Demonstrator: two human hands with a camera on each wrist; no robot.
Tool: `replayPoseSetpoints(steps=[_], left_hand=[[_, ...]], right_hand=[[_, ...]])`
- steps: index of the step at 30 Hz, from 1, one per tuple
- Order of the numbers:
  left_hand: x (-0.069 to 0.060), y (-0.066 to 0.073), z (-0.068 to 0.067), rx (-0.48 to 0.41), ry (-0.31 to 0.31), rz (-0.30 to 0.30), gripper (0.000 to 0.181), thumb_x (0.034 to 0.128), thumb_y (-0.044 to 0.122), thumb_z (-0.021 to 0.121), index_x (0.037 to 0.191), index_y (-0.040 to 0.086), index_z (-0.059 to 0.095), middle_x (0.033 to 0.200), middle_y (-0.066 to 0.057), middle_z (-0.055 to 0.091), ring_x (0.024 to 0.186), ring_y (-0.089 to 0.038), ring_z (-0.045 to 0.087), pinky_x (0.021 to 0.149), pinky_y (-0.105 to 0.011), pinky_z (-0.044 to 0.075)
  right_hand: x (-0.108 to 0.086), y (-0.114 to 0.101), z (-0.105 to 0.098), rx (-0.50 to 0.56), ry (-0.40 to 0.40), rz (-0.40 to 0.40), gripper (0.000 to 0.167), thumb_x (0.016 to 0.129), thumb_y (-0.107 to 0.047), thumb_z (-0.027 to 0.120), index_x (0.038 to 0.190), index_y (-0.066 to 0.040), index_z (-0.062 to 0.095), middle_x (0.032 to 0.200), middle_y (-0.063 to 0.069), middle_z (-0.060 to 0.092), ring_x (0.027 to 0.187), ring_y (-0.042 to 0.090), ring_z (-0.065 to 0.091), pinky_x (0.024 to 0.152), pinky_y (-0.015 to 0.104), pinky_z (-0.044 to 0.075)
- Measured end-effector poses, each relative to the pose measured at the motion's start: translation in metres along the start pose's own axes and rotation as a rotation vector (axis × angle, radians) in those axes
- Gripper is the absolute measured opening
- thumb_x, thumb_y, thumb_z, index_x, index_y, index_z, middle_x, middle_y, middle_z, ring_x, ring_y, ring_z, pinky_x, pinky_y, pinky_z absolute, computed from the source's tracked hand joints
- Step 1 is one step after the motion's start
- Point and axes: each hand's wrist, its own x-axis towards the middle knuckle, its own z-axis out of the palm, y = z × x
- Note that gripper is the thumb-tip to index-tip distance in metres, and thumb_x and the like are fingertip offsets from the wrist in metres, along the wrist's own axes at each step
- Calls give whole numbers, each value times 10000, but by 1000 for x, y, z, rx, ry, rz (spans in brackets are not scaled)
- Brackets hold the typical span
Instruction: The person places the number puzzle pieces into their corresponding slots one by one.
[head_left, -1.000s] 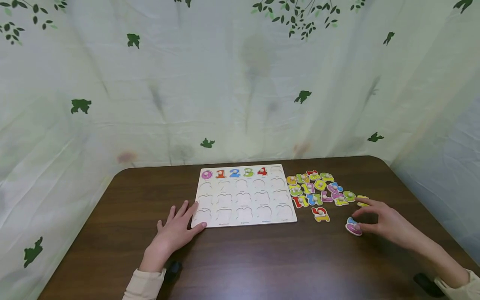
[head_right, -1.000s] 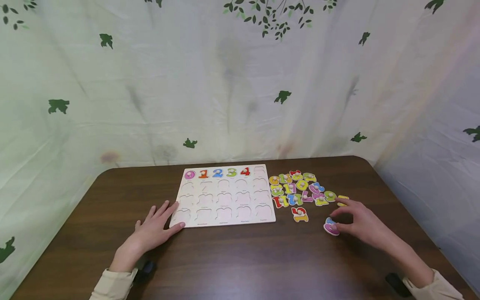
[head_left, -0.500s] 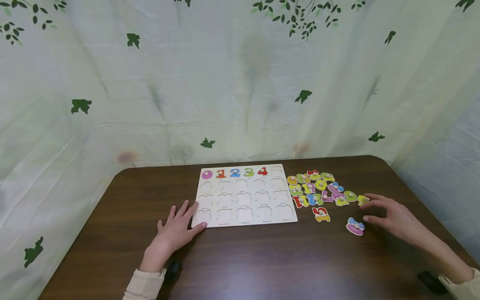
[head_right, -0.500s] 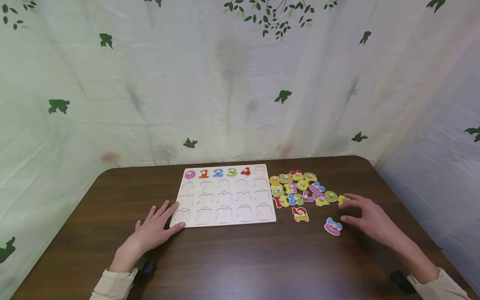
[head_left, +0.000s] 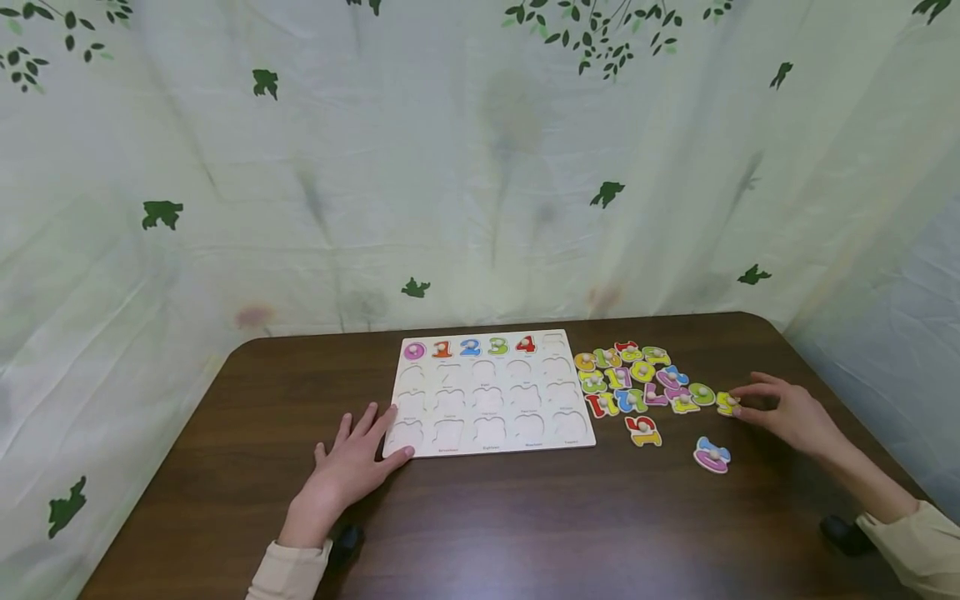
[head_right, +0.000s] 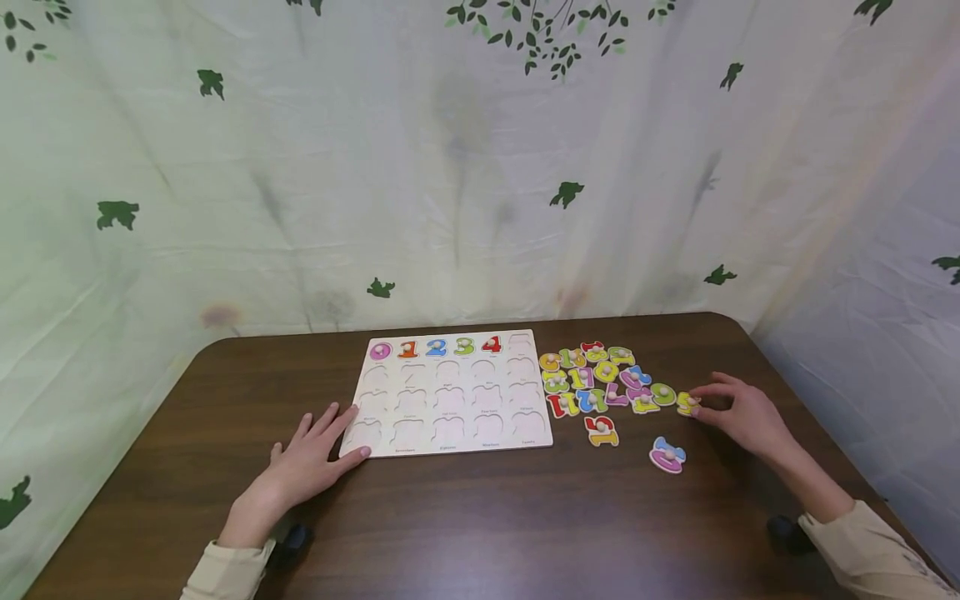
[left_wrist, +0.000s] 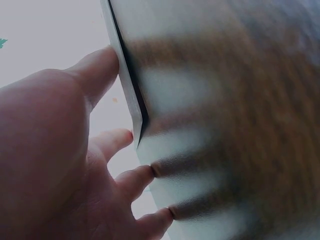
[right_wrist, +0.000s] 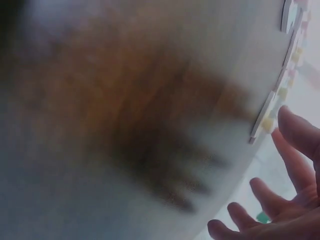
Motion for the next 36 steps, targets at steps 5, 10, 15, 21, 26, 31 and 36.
replayPoseSetpoints(steps=[5,10,15,21,26,31,36], left_hand=[[-2,0,1,-7,6,0,788,943,552,566,1564,149,294,1596,-228,189,1427,-534,73,972,-816,74],[-1,-1,1,-11,9,-2,790,943,560,561,1564,154,293,1599,-224,184,1430,-529,63,971,-817,67],[-1,-2,1,-11,9,-6,793,942,565,559,1565,156,291,1600,-223,181,1432,-527,58,970,-819,61],[-2,-2,1,-11,9,-11,789,943,558,561,1566,156,290,1602,-219,177,1433,-525,55,972,-817,63],[-2,-3,0,-9,11,-14,789,945,563,555,1568,161,284,1604,-214,173,1435,-522,53,974,-815,64],[-2,-1,1,6,16,-15,787,942,567,558,1566,168,293,1603,-210,183,1434,-522,69,976,-813,80],[-2,2,1,7,21,-10,781,941,563,562,1563,170,301,1602,-206,192,1435,-518,75,980,-810,87]], right_hand=[[7,3,0,-8,-44,9,362,909,-260,720,1107,43,711,1389,430,360,1221,647,336,909,711,304],[10,3,1,-4,-50,3,316,906,-213,718,1060,63,711,1376,448,351,1215,658,324,918,730,288],[15,4,2,22,-34,-38,230,908,-116,696,1006,92,682,1373,478,309,1229,678,279,960,757,230],[23,-3,4,101,15,-120,151,918,-74,687,960,69,660,1418,462,266,1315,662,164,1004,774,113],[30,-24,8,118,64,-207,57,894,-17,695,929,18,666,1447,411,282,1367,618,114,1007,778,88],[42,-51,15,127,57,-270,51,891,-17,707,919,-7,666,1460,380,303,1385,592,121,1021,763,111],[60,-79,23,157,3,-257,69,902,-46,708,948,-19,665,1503,318,301,1388,557,179,1019,744,191]])
